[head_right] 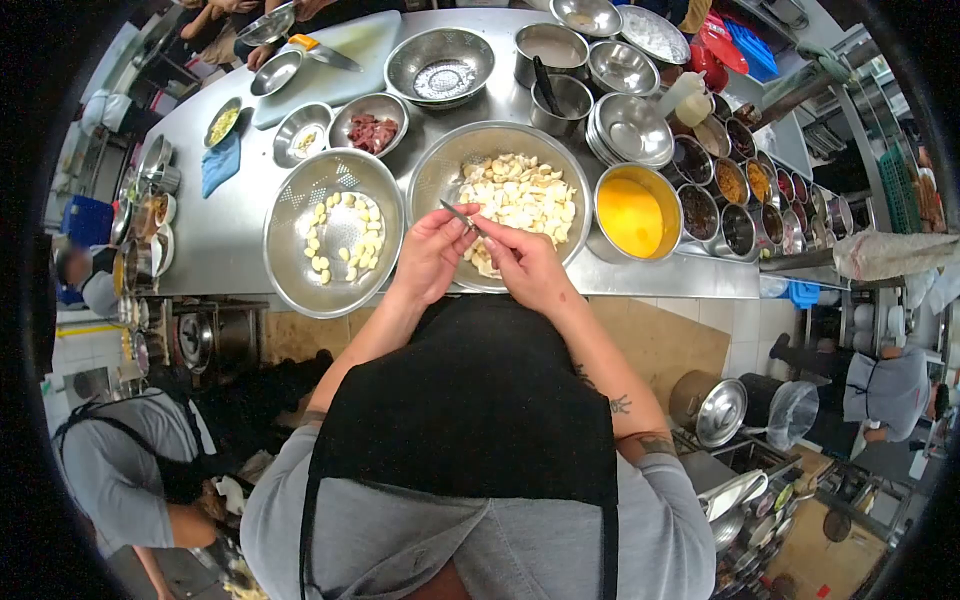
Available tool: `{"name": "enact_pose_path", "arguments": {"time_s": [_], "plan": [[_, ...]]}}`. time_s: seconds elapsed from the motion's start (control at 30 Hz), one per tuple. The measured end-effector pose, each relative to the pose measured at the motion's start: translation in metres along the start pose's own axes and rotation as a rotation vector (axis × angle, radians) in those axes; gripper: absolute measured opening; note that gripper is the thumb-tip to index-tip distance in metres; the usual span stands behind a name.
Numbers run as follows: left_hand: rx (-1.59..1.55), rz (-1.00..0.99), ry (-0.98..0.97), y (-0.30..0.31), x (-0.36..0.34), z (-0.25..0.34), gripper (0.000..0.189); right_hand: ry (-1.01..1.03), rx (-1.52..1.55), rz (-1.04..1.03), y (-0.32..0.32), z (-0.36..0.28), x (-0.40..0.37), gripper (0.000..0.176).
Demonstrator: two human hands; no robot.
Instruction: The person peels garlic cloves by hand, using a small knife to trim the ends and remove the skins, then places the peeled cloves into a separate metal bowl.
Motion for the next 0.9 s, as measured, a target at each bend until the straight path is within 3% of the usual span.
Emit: {"name": "enact_pose_path", "arguments": {"time_s": [0.1, 0.23, 0.33, 0.63, 0.9], "plan": [[0.040, 0.048, 0.042, -0.010, -0.004, 0.004, 0.020, -0.012, -0.018, 0.013, -0.001, -0.004, 0.001, 0.035], [-0.134, 0.174, 0.211, 0.005, 0.001, -0.011, 0.030, -0.065, 0.050, 0.078, 0.004, 0.005, 0.002, 0.034], [-0.100, 0.079, 0.270, 0.003, 0.001, -0.013, 0.030, -0.141, 0.068, 0.121, 0.008, 0.003, 0.002, 0.034], [-0.049, 0.085, 0.211, -0.005, -0.002, -0.007, 0.029, -0.133, 0.143, 0.030, 0.005, -0.003, 0.000, 0.035], [0.021, -0.051, 0.107, 0.000, 0.000, -0.007, 0.027, -0.100, 0.171, 0.012, 0.002, -0.008, 0.003, 0.038]]}}
Point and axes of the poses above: each hand's wrist, its own x-axis towards the middle knuckle, its own y-axis out of the back of the hand, z = x × y, the point moved 4 cm from there along x, towards the middle knuckle, and after that the axes turned 6 degrees about y, right-handed, at the moved point
